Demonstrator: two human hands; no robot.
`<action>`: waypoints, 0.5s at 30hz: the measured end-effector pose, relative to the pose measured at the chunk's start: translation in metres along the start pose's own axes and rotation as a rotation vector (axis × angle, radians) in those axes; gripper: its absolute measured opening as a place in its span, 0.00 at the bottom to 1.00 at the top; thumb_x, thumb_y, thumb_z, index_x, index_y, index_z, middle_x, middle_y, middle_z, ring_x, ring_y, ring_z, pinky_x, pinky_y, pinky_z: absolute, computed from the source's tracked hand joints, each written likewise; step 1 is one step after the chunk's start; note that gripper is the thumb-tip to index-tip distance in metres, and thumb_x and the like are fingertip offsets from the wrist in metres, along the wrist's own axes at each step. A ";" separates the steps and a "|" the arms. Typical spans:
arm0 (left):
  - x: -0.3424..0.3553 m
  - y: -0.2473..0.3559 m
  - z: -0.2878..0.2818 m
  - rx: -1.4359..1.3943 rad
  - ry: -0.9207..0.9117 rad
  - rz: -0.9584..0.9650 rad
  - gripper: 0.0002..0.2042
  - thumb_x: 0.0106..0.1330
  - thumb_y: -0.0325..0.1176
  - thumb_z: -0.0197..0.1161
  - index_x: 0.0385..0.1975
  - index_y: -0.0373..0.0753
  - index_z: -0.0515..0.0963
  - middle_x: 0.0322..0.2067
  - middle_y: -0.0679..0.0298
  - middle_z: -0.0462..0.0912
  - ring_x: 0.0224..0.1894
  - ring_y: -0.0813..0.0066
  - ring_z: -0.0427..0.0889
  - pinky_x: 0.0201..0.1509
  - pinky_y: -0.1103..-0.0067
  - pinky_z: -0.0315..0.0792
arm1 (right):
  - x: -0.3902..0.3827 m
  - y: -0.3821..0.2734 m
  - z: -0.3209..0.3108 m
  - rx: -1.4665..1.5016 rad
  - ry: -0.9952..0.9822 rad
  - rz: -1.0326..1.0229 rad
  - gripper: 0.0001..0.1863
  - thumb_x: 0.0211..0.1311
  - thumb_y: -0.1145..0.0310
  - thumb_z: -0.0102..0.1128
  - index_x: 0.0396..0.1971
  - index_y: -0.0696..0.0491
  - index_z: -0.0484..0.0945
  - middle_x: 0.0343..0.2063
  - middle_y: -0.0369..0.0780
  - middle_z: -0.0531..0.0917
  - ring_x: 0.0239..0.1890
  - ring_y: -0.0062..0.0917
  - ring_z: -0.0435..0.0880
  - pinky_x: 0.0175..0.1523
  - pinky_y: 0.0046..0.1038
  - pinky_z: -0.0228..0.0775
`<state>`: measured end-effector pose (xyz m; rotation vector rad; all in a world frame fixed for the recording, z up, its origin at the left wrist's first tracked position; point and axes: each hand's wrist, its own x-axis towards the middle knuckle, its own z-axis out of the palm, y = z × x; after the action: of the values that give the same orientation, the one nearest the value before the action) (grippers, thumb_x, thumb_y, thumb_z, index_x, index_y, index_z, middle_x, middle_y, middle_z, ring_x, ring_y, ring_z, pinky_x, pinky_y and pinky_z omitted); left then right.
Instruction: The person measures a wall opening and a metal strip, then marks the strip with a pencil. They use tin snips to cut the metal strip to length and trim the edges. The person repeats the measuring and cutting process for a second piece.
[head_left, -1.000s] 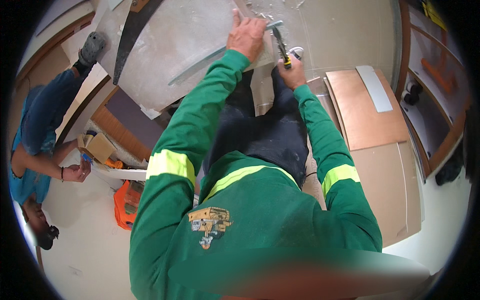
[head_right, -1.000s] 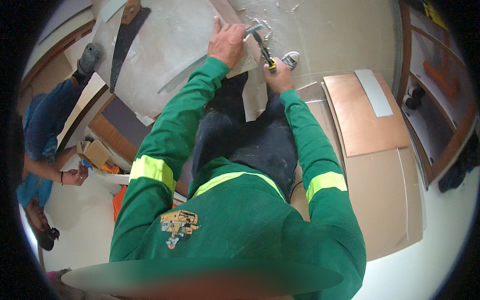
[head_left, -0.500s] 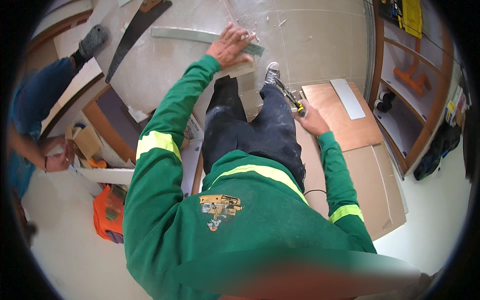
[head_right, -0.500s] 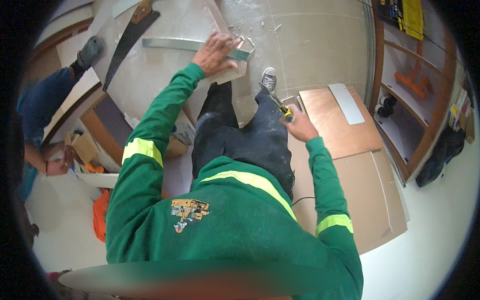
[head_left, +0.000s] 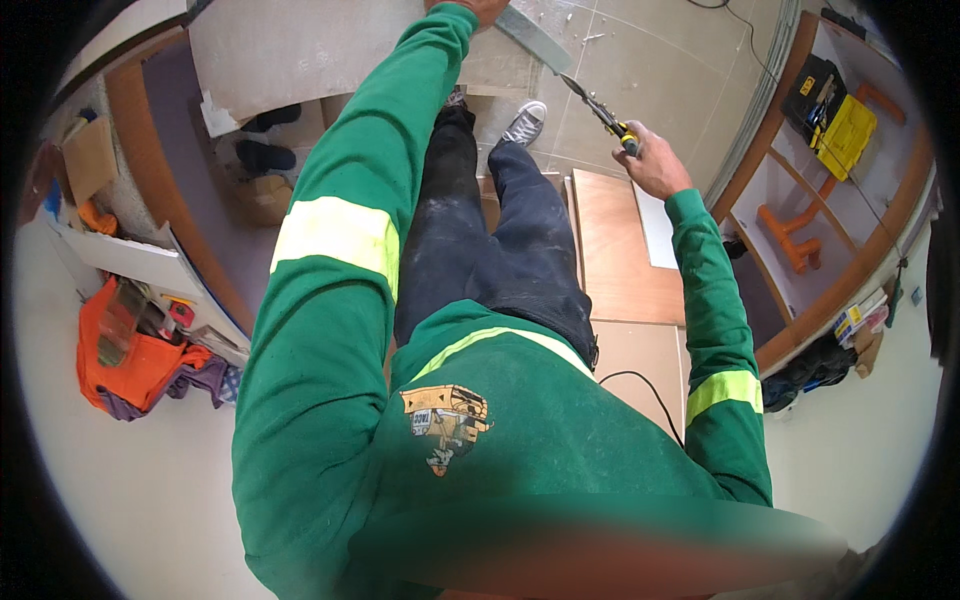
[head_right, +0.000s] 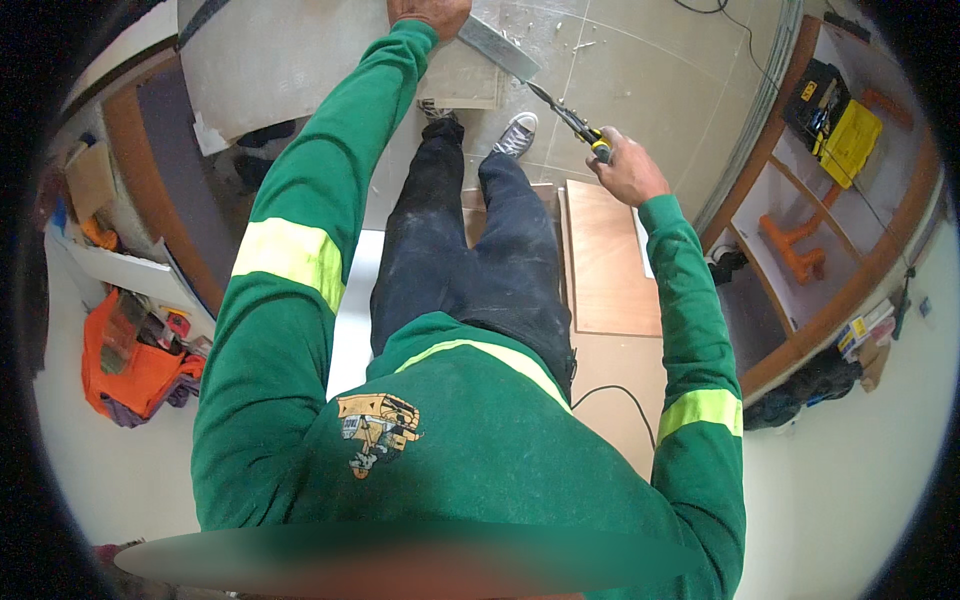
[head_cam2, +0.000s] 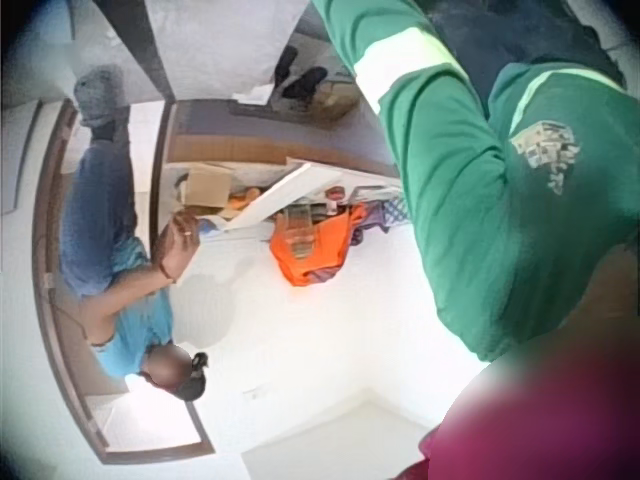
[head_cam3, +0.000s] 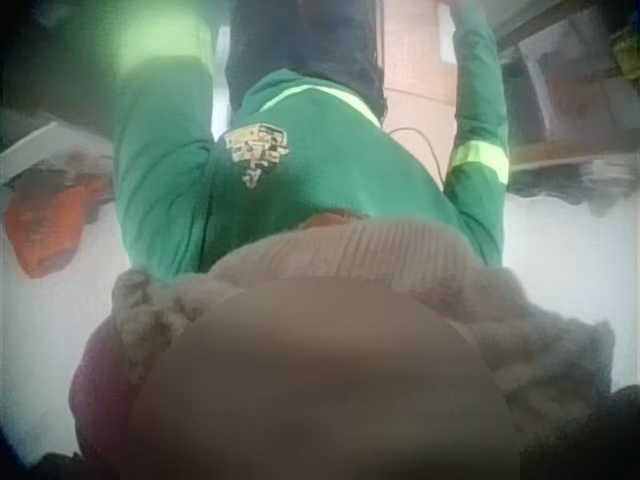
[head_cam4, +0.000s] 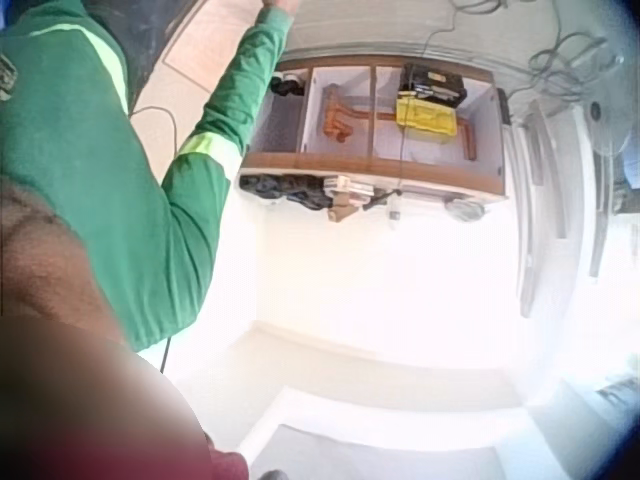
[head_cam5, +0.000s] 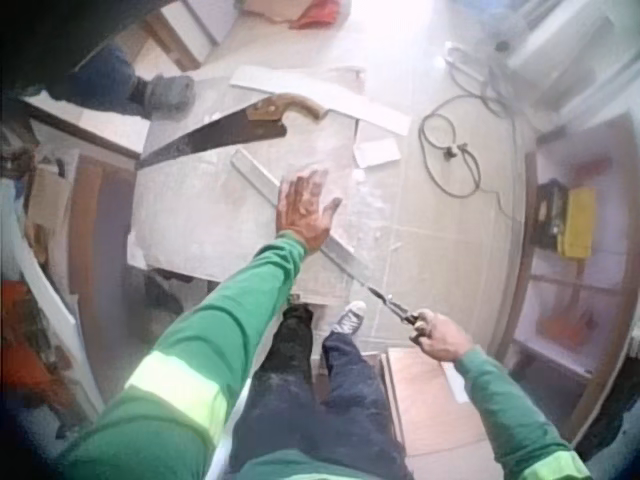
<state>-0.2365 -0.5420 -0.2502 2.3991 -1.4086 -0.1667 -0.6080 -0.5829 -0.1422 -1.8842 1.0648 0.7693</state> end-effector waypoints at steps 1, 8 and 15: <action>0.000 0.000 0.001 0.022 0.011 -0.003 0.34 0.76 0.58 0.56 0.78 0.49 0.64 0.76 0.56 0.67 0.78 0.53 0.62 0.86 0.53 0.44 | 0.002 -0.003 -0.003 0.010 -0.007 -0.004 0.30 0.69 0.58 0.67 0.65 0.59 0.74 0.52 0.59 0.85 0.56 0.55 0.85 0.60 0.48 0.77; 0.000 0.000 0.005 -0.005 0.072 0.036 0.33 0.76 0.58 0.56 0.77 0.49 0.66 0.74 0.59 0.69 0.77 0.58 0.64 0.85 0.55 0.46 | 0.018 -0.010 -0.013 -0.060 -0.043 -0.019 0.31 0.68 0.58 0.70 0.64 0.59 0.75 0.52 0.59 0.85 0.56 0.54 0.85 0.61 0.47 0.76; -0.001 0.004 -0.003 -0.037 0.069 0.027 0.31 0.77 0.55 0.57 0.75 0.49 0.68 0.71 0.62 0.70 0.75 0.62 0.66 0.84 0.57 0.50 | 0.034 -0.002 -0.018 -0.079 -0.087 -0.081 0.29 0.69 0.61 0.69 0.63 0.59 0.74 0.54 0.59 0.83 0.59 0.54 0.83 0.64 0.48 0.75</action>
<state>-0.2395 -0.5427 -0.2458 2.3319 -1.3938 -0.1008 -0.5883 -0.6112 -0.1603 -1.9298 0.9108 0.8499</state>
